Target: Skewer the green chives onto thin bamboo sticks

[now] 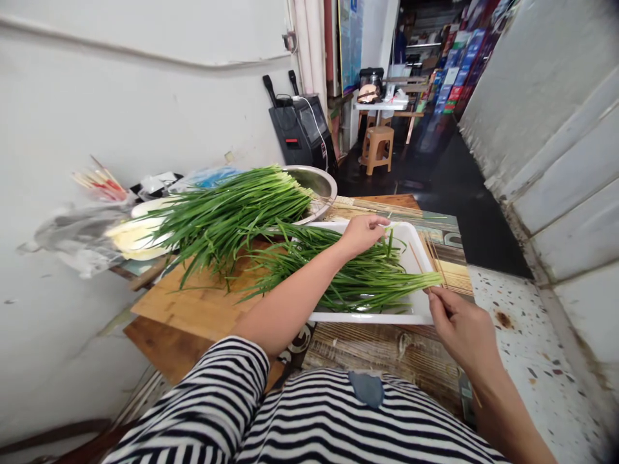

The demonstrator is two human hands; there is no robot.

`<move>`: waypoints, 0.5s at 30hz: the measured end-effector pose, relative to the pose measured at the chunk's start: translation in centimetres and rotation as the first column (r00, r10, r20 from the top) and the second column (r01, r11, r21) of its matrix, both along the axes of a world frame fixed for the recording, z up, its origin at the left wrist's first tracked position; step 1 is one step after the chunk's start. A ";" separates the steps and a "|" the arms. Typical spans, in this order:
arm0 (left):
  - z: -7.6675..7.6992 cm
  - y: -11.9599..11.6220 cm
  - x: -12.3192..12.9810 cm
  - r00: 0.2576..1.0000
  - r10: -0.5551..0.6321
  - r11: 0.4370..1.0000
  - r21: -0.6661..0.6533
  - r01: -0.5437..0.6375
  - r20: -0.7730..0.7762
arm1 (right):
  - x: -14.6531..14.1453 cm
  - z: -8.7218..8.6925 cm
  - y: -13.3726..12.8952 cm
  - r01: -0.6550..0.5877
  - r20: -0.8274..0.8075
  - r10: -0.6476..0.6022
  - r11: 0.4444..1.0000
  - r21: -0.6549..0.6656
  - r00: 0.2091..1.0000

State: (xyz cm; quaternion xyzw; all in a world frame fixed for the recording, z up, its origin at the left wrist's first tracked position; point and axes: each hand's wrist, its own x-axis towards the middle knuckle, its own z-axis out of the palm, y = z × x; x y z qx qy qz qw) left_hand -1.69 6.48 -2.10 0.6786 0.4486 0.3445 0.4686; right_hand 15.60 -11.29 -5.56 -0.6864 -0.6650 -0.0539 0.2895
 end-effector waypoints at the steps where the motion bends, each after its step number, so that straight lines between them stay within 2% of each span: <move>1: -0.1 0.0 0.1 1.000 -0.002 1.000 -0.027 0.002 0.016 | -0.1 0.0 0.0 -0.004 -0.003 0.004 1.000 0.008 1.000; 5: -0.5 -0.2 0.5 0.998 -0.027 0.997 -0.065 0.031 0.062 | -0.3 0.2 -0.1 -0.038 -0.008 0.038 0.997 0.064 0.999; 10: -0.1 -1.0 0.9 0.982 -0.056 0.962 -0.252 0.101 0.181 | -0.4 0.2 -0.1 -0.057 0.021 0.055 0.994 0.092 0.998; 15: 0.1 -1.5 1.1 0.970 -0.028 0.958 -0.272 0.096 0.243 | -0.3 0.1 -0.1 -0.051 0.044 0.047 0.995 0.087 0.998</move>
